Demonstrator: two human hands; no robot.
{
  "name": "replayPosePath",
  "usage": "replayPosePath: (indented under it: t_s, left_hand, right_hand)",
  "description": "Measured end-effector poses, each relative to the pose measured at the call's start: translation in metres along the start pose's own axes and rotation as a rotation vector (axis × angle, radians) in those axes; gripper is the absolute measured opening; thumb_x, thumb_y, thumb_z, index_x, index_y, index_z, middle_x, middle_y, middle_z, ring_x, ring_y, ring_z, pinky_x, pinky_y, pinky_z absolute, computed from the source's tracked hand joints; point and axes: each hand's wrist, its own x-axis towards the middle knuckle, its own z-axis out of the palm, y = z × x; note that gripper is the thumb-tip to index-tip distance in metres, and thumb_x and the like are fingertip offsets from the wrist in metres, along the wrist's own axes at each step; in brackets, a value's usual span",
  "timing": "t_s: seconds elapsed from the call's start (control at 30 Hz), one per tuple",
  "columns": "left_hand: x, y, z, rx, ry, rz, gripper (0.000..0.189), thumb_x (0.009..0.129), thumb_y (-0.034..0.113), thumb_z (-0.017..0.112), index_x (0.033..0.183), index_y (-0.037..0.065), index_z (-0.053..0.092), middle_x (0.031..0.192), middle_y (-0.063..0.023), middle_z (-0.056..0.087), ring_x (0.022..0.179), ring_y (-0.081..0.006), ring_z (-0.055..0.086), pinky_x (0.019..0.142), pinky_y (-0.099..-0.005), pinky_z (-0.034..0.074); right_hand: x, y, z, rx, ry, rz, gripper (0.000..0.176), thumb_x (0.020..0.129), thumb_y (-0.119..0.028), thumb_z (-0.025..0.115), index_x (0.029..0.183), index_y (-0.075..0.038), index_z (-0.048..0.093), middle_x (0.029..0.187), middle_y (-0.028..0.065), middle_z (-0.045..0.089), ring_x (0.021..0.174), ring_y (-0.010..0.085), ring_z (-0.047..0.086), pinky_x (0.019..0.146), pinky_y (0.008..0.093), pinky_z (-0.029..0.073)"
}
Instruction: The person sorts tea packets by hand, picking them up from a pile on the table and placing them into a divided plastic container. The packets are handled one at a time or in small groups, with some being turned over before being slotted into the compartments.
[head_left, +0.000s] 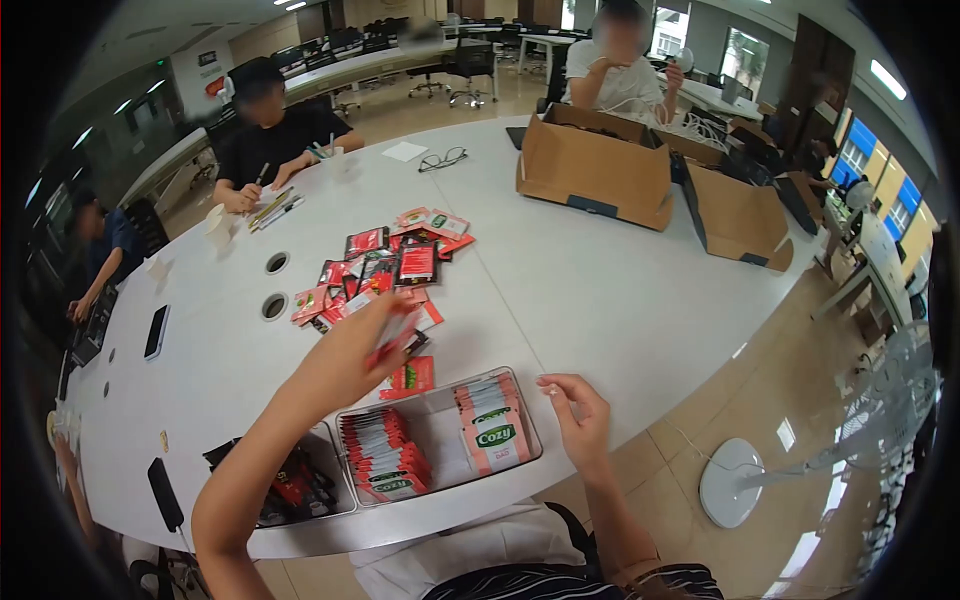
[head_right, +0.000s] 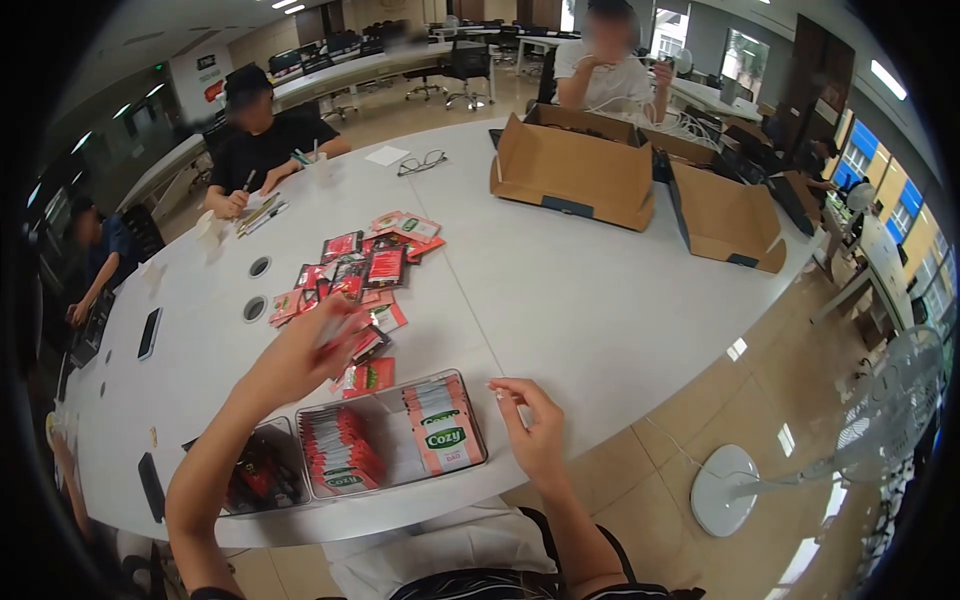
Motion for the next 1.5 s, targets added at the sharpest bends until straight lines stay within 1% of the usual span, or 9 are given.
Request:
replayPosePath:
  t_s: [0.07, 0.2, 0.33, 0.57, 0.67, 0.8, 1.03, 1.13, 1.5]
  left_hand:
    - [-0.043, 0.034, -0.018, -0.26, -0.007, -0.329, 0.04, 0.085, 0.008, 0.057, 0.122, 0.001, 0.042, 0.113, -0.0195, 0.057, 0.1, -0.0302, 0.059, 0.085, -0.0355, 0.047]
    - [-0.124, 0.047, 0.008, -0.328, 0.409, -0.275, 0.03, 0.091, 0.004, 0.046, 0.12, -0.003, 0.046, 0.113, -0.0122, 0.058, 0.098, -0.0193, 0.056, 0.085, -0.0332, 0.047]
    - [-0.151, 0.061, 0.047, -1.084, 0.426, -0.469, 0.037, 0.091, 0.012, 0.049, 0.126, -0.003, 0.048, 0.121, -0.0136, 0.057, 0.112, -0.0206, 0.054, 0.095, -0.0355, 0.044]
    - [-0.155, 0.059, 0.086, -1.425, 0.606, -0.476, 0.054, 0.1, 0.042, 0.032, 0.134, 0.0, 0.038, 0.127, -0.0152, 0.053, 0.118, -0.0245, 0.053, 0.099, -0.0382, 0.044]
    - [-0.161, 0.046, 0.095, -1.465, 0.617, -0.499, 0.053, 0.1, 0.038, 0.03, 0.134, -0.001, 0.038, 0.127, -0.0166, 0.053, 0.118, -0.0247, 0.053, 0.098, -0.0383, 0.044]
    - [-0.154, 0.054, 0.082, -1.231, 0.702, -0.522, 0.038, 0.098, 0.021, 0.036, 0.127, -0.004, 0.041, 0.126, -0.0243, 0.053, 0.113, -0.0285, 0.056, 0.098, -0.0381, 0.044]
    - [-0.165, 0.044, 0.105, -0.807, 0.925, 0.155, 0.039, 0.099, 0.024, 0.039, 0.131, 0.008, 0.025, 0.13, -0.0319, 0.044, 0.109, -0.0428, 0.056, 0.09, -0.0524, 0.049]
    - [-0.167, 0.026, 0.119, -0.593, 0.807, 0.371, 0.035, 0.096, 0.023, 0.049, 0.125, 0.006, 0.036, 0.117, -0.0303, 0.055, 0.102, -0.0458, 0.06, 0.082, -0.0502, 0.053]
    - [-0.157, 0.025, 0.12, -0.261, 0.606, 0.424, 0.038, 0.09, 0.037, 0.054, 0.108, 0.003, 0.052, 0.112, -0.0203, 0.063, 0.096, -0.033, 0.066, 0.071, -0.0334, 0.057]
  right_hand:
    - [-0.007, -0.015, -0.004, -0.248, 0.127, -0.293, 0.022, 0.082, -0.005, 0.063, 0.104, -0.001, 0.064, 0.097, 0.0096, 0.067, 0.089, 0.021, 0.063, 0.078, 0.0301, 0.048]
    - [-0.029, -0.062, 0.017, -0.269, 0.074, -0.611, 0.029, 0.076, -0.014, 0.071, 0.104, -0.007, 0.065, 0.101, 0.007, 0.067, 0.094, 0.0263, 0.062, 0.085, 0.0345, 0.047]
    - [-0.034, -0.103, 0.064, -0.319, -0.371, -0.829, 0.052, 0.075, -0.033, 0.072, 0.119, -0.007, 0.06, 0.122, 0.0074, 0.06, 0.115, 0.0267, 0.054, 0.099, 0.0368, 0.041]
    - [-0.027, -0.105, 0.087, -0.396, -0.532, -0.88, 0.042, 0.077, -0.027, 0.065, 0.114, -0.008, 0.064, 0.124, 0.0036, 0.06, 0.114, 0.025, 0.055, 0.092, 0.0345, 0.046]
    - [-0.03, -0.1, 0.081, -0.476, -0.461, -0.922, 0.033, 0.077, -0.02, 0.064, 0.108, -0.009, 0.068, 0.116, 0.0014, 0.064, 0.107, 0.0215, 0.058, 0.088, 0.0312, 0.046]
    - [-0.029, -0.1, 0.073, -0.461, -0.455, -0.867, 0.028, 0.076, -0.013, 0.065, 0.104, -0.009, 0.069, 0.109, 0.0031, 0.067, 0.096, 0.0188, 0.062, 0.081, 0.0288, 0.048]
    - [-0.021, -0.093, 0.063, -0.326, -0.111, -0.277, 0.018, 0.074, 0.004, 0.07, 0.091, 0.001, 0.066, 0.073, 0.0085, 0.062, 0.064, 0.0162, 0.055, 0.058, 0.0243, 0.042]
    - [-0.009, -0.084, 0.069, -0.405, -0.094, -0.322, 0.023, 0.073, -0.001, 0.073, 0.095, 0.0, 0.066, 0.071, 0.0062, 0.059, 0.064, 0.0178, 0.056, 0.056, 0.0293, 0.046]
    - [0.024, -0.093, 0.089, -0.769, -0.484, -0.607, 0.02, 0.067, -0.013, 0.075, 0.079, -0.008, 0.06, 0.113, 0.0044, 0.054, 0.1, 0.0234, 0.049, 0.083, 0.0368, 0.04]
